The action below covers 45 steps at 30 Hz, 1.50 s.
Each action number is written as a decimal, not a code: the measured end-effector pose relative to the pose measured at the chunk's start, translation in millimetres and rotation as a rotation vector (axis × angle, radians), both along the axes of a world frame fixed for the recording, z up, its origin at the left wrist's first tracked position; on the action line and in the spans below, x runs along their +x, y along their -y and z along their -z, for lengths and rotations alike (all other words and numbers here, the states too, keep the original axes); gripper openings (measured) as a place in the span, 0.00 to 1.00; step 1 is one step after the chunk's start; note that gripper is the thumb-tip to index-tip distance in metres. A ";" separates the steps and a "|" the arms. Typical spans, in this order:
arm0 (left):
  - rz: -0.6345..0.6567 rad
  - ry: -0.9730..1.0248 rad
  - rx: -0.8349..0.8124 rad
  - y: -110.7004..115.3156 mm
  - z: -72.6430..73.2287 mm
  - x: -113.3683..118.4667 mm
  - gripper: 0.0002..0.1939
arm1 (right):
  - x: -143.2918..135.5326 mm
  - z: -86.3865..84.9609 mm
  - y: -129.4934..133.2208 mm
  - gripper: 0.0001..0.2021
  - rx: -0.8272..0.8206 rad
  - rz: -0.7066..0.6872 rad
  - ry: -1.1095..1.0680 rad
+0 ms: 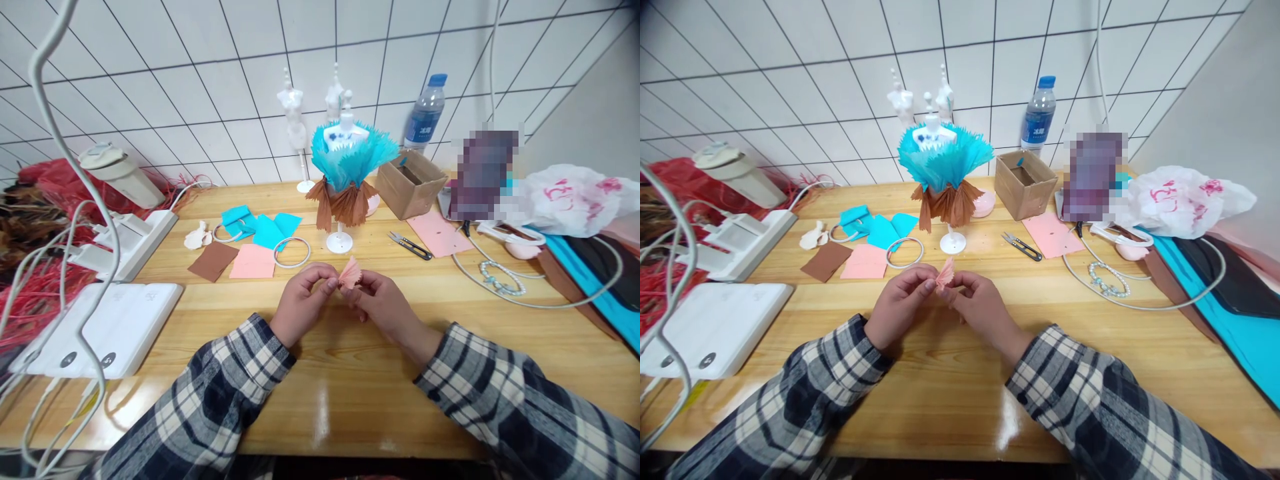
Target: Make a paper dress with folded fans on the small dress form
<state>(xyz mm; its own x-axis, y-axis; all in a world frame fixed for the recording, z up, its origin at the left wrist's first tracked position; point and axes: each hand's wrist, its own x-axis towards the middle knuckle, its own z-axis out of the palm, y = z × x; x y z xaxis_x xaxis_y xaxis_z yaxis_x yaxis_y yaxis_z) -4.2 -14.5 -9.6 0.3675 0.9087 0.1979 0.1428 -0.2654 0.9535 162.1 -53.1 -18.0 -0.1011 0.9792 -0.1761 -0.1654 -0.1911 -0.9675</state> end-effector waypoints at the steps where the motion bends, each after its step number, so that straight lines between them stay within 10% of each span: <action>1: -0.010 -0.017 0.031 -0.9 -0.3 -1.9 0.10 | 2.4 -0.8 -1.3 0.17 -0.012 -0.058 -0.028; 10: 0.312 -0.242 0.505 -4.7 -15.5 -14.1 0.08 | 35.2 -2.0 -20.7 0.11 0.027 -0.358 0.202; 25: 0.562 -0.889 0.796 2.5 -11.8 -7.6 0.08 | 46.4 -25.9 -12.4 0.10 1.045 -0.482 1.376; 38: 0.245 -1.022 0.658 4.6 -14.4 -1.8 0.10 | 24.4 -30.3 5.3 0.10 1.074 -0.282 1.521; 45: -0.025 -0.598 0.281 7.6 -8.4 1.6 0.08 | 9.8 -28.4 17.6 0.11 0.954 0.000 1.476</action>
